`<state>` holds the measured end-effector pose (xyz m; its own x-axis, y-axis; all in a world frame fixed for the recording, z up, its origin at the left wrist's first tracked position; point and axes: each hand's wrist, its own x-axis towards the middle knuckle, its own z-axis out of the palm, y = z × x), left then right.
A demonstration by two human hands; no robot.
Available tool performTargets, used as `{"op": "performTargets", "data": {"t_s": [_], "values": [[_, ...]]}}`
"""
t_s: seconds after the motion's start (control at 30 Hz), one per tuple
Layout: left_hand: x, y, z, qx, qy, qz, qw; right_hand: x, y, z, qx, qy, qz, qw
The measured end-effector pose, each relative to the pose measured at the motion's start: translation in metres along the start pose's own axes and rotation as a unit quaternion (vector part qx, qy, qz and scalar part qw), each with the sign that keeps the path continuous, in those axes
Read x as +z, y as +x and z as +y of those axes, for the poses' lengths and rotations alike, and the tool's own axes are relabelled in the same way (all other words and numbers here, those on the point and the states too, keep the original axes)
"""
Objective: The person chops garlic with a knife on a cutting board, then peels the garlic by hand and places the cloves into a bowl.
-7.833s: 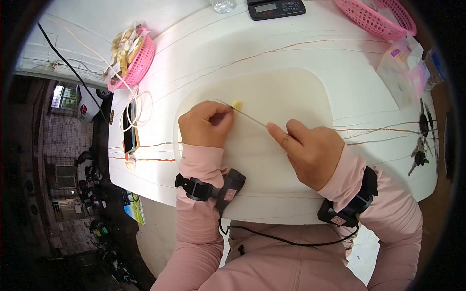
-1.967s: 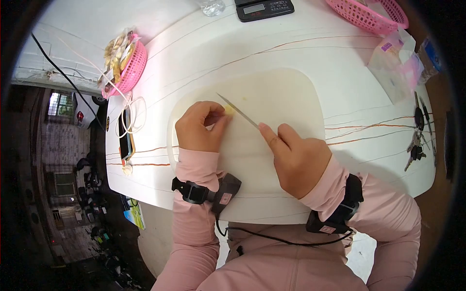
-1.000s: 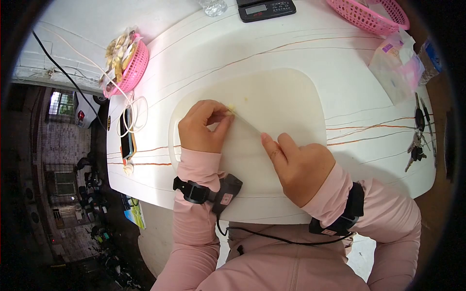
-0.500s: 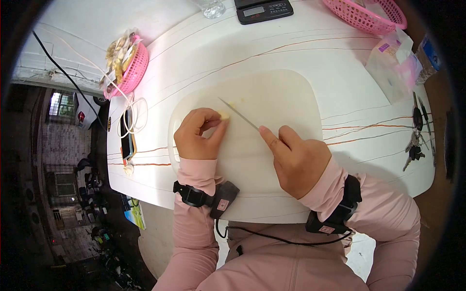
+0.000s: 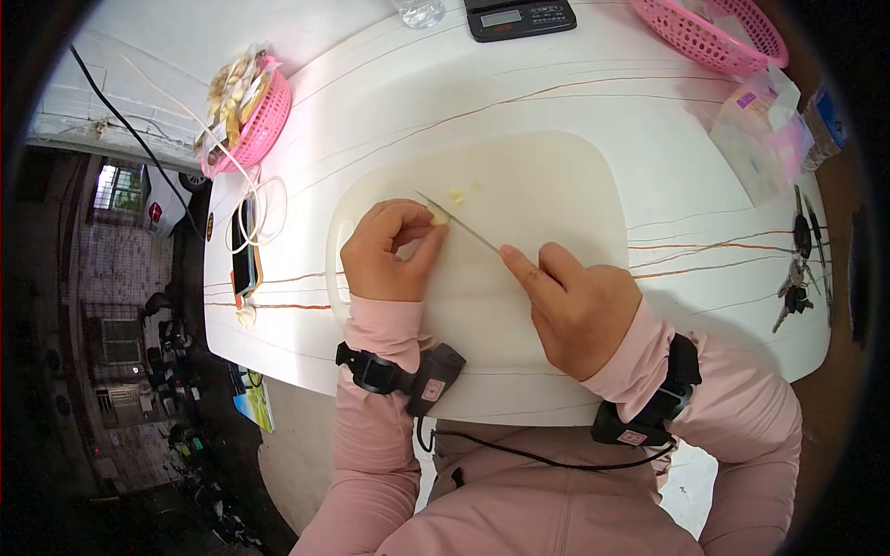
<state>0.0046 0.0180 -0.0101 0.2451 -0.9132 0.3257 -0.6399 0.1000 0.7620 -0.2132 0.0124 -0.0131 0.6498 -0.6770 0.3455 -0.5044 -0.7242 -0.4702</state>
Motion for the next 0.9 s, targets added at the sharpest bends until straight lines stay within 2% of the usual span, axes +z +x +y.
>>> {"op": "performTargets", "data": {"t_s": [0.07, 0.47, 0.77, 0.9], "values": [[-0.0024, -0.0004, 0.0014, -0.037, 0.009, -0.035, 0.999, -0.0006, -0.0001, 0.0000, 0.002, -0.009, -0.008, 1.000], [-0.0002, 0.0015, 0.0045, 0.008, 0.001, -0.017, 1.000, -0.0013, 0.0002, -0.0003, 0.004, -0.004, -0.009, 1.000], [-0.0002, 0.0029, 0.0037, 0.003, 0.003, -0.022, 1.000, -0.0005, 0.0009, 0.0017, 0.026, 0.038, 0.031, 0.998], [0.0001, 0.0029, 0.0003, 0.002, -0.007, -0.019, 1.000, -0.0036, 0.0014, 0.0019, 0.016, 0.027, 0.008, 0.999]]}}
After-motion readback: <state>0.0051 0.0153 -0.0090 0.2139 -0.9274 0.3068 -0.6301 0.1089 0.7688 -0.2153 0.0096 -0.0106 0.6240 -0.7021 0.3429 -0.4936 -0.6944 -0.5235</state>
